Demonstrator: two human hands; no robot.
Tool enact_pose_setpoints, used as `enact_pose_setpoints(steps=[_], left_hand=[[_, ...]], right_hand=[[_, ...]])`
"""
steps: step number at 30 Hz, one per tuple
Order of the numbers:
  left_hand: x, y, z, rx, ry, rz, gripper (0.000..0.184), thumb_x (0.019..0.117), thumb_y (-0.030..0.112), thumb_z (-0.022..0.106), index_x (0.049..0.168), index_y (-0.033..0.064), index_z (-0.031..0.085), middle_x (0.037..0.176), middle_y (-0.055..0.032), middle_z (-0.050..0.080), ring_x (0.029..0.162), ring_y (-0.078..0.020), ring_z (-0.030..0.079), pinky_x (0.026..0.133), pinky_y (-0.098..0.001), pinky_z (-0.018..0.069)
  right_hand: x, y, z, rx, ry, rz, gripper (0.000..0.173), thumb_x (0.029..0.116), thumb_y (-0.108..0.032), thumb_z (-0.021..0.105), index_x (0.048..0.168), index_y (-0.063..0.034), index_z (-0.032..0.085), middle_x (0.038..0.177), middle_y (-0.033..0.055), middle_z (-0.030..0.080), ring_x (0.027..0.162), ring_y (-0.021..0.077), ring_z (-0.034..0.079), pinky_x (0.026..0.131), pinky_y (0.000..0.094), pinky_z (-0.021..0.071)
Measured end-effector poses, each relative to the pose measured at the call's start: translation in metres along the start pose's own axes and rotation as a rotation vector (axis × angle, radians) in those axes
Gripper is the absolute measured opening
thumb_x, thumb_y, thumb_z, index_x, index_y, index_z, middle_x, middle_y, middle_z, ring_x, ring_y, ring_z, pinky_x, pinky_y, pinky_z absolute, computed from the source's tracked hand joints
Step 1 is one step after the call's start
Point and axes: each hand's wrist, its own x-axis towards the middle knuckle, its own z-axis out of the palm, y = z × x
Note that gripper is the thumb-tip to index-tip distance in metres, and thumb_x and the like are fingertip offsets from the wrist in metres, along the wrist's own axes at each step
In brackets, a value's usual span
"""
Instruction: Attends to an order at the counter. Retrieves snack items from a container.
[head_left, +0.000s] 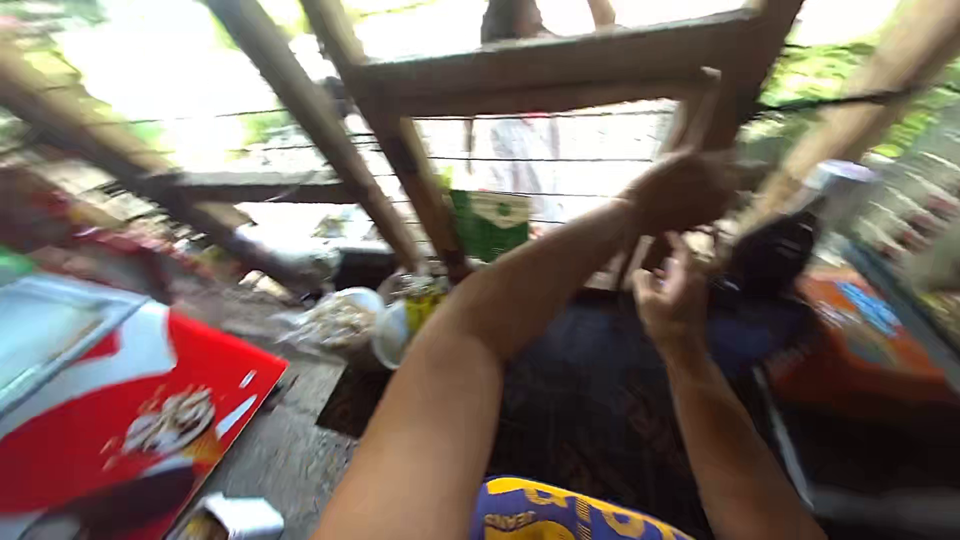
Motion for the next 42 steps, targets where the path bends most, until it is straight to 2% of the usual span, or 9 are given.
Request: enact_pose_setpoints(steps=[3,7,12,15,20,26,29,38,42], left_hand=[[0.005,-0.010,-0.023,-0.008,0.095,-0.020,0.038,0.1000,0.019,0.059,0.137,0.0149,0.067,0.114,-0.0141,0.074,0.103,-0.0293,0.070,0.092,-0.0432,0.0532],[-0.013,0.010,-0.061,0.049,0.220,-0.067,0.033,0.0954,0.013,0.063,0.127,0.0090,0.073,0.103,-0.0133,0.074,0.085,-0.0264,0.071,0.071,-0.0365,0.0545],[-0.076,0.068,-0.090,0.140,0.242,-0.115,0.022,0.0938,0.009,0.065,0.111,0.0029,0.077,0.105,-0.0099,0.076,0.082,-0.0222,0.070,0.066,-0.0346,0.0514],[-0.113,0.093,-0.087,0.033,0.159,-0.113,0.016,0.0944,0.002,0.062,0.101,0.0036,0.077,0.116,-0.0104,0.074,0.090,-0.0247,0.072,0.071,-0.0376,0.0557],[-0.148,0.093,-0.033,-0.557,0.042,-0.443,0.059,0.0947,0.025,0.074,0.146,0.0063,0.053,0.137,-0.0171,0.059,0.113,-0.0270,0.066,0.091,-0.0434,0.0581],[-0.118,0.074,0.050,-1.236,0.229,-1.046,0.062,0.1108,0.039,0.032,0.159,-0.0003,0.027,0.161,-0.0248,0.033,0.147,-0.0322,0.038,0.118,-0.0502,0.0353],[-0.098,0.076,0.066,-1.313,0.386,-1.023,0.060,0.1128,0.035,0.024,0.159,-0.0036,0.027,0.162,-0.0257,0.031,0.153,-0.0283,0.029,0.126,-0.0435,0.0218],[-0.158,0.155,0.053,-1.268,0.393,-0.953,0.078,0.1022,0.050,0.040,0.163,0.0059,0.019,0.162,-0.0210,0.030,0.150,-0.0291,0.032,0.121,-0.0493,0.0302],[-0.233,0.213,0.014,-1.038,0.361,-0.904,0.099,0.0969,0.079,0.019,0.163,0.0049,0.020,0.163,-0.0153,0.033,0.149,-0.0205,0.036,0.121,-0.0443,0.0334]], right_hand=[[0.008,-0.011,-0.008,-0.036,0.111,-0.154,0.064,0.0898,-0.020,0.061,0.149,0.0019,0.048,0.161,0.0380,0.019,0.145,0.0547,0.030,0.117,0.0614,0.0309],[0.008,-0.020,-0.017,-0.168,0.329,-0.351,0.056,0.0887,-0.030,0.060,0.133,0.0044,0.061,0.162,0.0411,0.014,0.150,0.0603,0.012,0.122,0.0660,0.0121],[-0.044,-0.041,-0.034,-0.232,0.204,-0.439,0.051,0.0935,-0.028,0.057,0.118,0.0167,0.062,0.135,0.0463,0.049,0.131,0.0626,0.044,0.111,0.0658,0.0341],[-0.084,-0.033,-0.043,-0.108,0.147,-0.444,0.020,0.0924,-0.007,0.061,0.097,0.0086,0.074,0.109,0.0293,0.069,0.097,0.0349,0.070,0.085,0.0386,0.0586],[-0.155,0.029,-0.066,-0.005,-0.027,-0.313,0.026,0.0979,0.000,0.056,0.110,-0.0018,0.078,0.120,0.0168,0.073,0.110,0.0191,0.072,0.095,0.0272,0.0581],[-0.200,0.071,-0.079,-0.252,-0.057,-0.159,0.030,0.0956,0.007,0.052,0.110,0.0002,0.077,0.125,0.0180,0.072,0.109,0.0320,0.073,0.091,0.0431,0.0598],[-0.205,0.082,-0.081,-0.279,-0.042,-0.127,0.031,0.0947,0.010,0.051,0.110,0.0025,0.077,0.124,0.0207,0.071,0.112,0.0363,0.071,0.095,0.0466,0.0580],[-0.214,0.101,-0.074,-0.255,0.003,-0.124,0.032,0.0954,0.010,0.048,0.111,0.0041,0.076,0.126,0.0219,0.070,0.117,0.0361,0.069,0.099,0.0434,0.0556],[-0.213,0.099,-0.075,-0.281,-0.043,-0.137,0.030,0.0960,0.003,0.051,0.113,0.0038,0.076,0.127,0.0218,0.069,0.119,0.0372,0.067,0.100,0.0454,0.0545]])
